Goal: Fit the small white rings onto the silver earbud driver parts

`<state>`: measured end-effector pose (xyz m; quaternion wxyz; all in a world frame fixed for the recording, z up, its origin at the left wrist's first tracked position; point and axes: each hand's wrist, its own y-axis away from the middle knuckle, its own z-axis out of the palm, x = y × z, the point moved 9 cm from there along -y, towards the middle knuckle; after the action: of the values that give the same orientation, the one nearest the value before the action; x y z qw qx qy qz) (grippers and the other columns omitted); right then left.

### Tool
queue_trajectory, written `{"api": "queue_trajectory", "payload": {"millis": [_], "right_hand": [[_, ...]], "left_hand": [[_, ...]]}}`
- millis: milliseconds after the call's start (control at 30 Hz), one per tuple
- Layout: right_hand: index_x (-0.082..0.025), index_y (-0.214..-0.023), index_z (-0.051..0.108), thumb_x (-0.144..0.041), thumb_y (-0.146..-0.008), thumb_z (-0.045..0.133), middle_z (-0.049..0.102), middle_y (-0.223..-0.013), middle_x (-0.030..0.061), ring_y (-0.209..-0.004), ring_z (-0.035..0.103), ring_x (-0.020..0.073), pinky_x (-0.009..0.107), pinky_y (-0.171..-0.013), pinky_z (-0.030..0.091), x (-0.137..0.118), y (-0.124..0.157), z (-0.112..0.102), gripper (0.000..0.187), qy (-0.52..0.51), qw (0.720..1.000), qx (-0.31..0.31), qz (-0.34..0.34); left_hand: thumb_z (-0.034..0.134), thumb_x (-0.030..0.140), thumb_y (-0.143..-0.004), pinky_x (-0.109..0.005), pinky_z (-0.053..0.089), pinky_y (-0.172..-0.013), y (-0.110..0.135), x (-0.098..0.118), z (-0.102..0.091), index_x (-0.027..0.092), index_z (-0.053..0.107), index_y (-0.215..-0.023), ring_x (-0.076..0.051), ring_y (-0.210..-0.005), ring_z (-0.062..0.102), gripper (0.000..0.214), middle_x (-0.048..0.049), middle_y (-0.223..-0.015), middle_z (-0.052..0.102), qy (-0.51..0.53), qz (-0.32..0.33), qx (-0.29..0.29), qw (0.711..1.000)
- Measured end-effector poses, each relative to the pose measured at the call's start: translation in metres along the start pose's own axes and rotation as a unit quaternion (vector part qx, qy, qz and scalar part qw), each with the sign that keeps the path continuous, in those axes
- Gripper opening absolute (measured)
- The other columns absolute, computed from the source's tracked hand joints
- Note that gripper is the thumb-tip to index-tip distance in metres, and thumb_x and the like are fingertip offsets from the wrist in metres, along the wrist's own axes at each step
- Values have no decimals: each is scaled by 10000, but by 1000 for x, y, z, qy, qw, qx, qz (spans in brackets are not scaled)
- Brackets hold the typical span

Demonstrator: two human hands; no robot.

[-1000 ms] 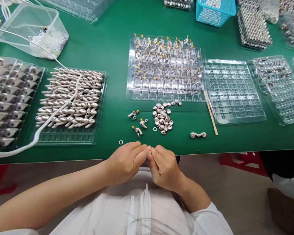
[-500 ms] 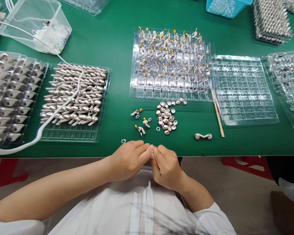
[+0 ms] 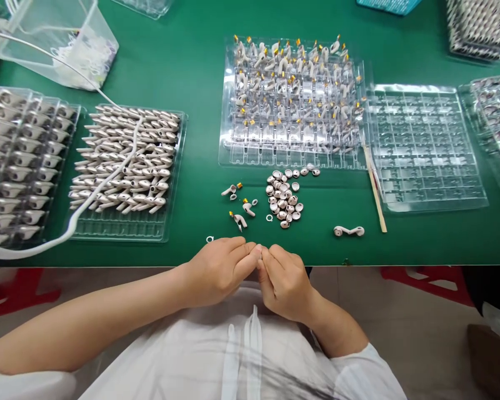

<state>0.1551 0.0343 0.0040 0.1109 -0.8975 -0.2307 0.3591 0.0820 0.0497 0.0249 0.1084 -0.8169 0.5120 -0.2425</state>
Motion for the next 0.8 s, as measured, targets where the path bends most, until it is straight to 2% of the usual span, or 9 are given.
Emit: {"api": "queue_trajectory", "payload": {"millis": [167,300,433,800], "right_hand": [[-63,-1137,561,-110,-932,463,610,-750,83,-635,531,154,269,-509,441,0,-3,-19,232,-24,998,58,3],[-70,-1270,514,-110,-928,487,631,-819,101,-664,561,154,270,-532,476,6,-1,-22,345,-61,995,71,30],[-100,-1308,516,-114,-921,517,635,-834,88,-659,568,150,271,-535,474,14,4,-19,387,-99,991,68,66],[-169,-1353,513,-101,-928,491,651,-921,73,-766,603,151,274,-634,523,24,4,-19,431,-203,974,41,96]], "left_hand": [[407,46,-886,-273,500,-511,-6,-4,-15,90,488,-1139,-155,-617,597,270,-137,-867,717,47,-23,66,996],[491,55,-897,-270,533,-600,-4,-13,-14,105,527,-1135,-155,-713,638,246,-114,-885,722,98,-62,87,989],[543,49,-883,-246,534,-636,-1,-20,-10,139,565,-1035,-129,-684,629,178,-67,-850,727,135,-105,102,980],[576,50,-872,-271,542,-677,-3,-22,-14,115,610,-996,-150,-737,662,144,-96,-856,731,170,-109,135,970]]}}
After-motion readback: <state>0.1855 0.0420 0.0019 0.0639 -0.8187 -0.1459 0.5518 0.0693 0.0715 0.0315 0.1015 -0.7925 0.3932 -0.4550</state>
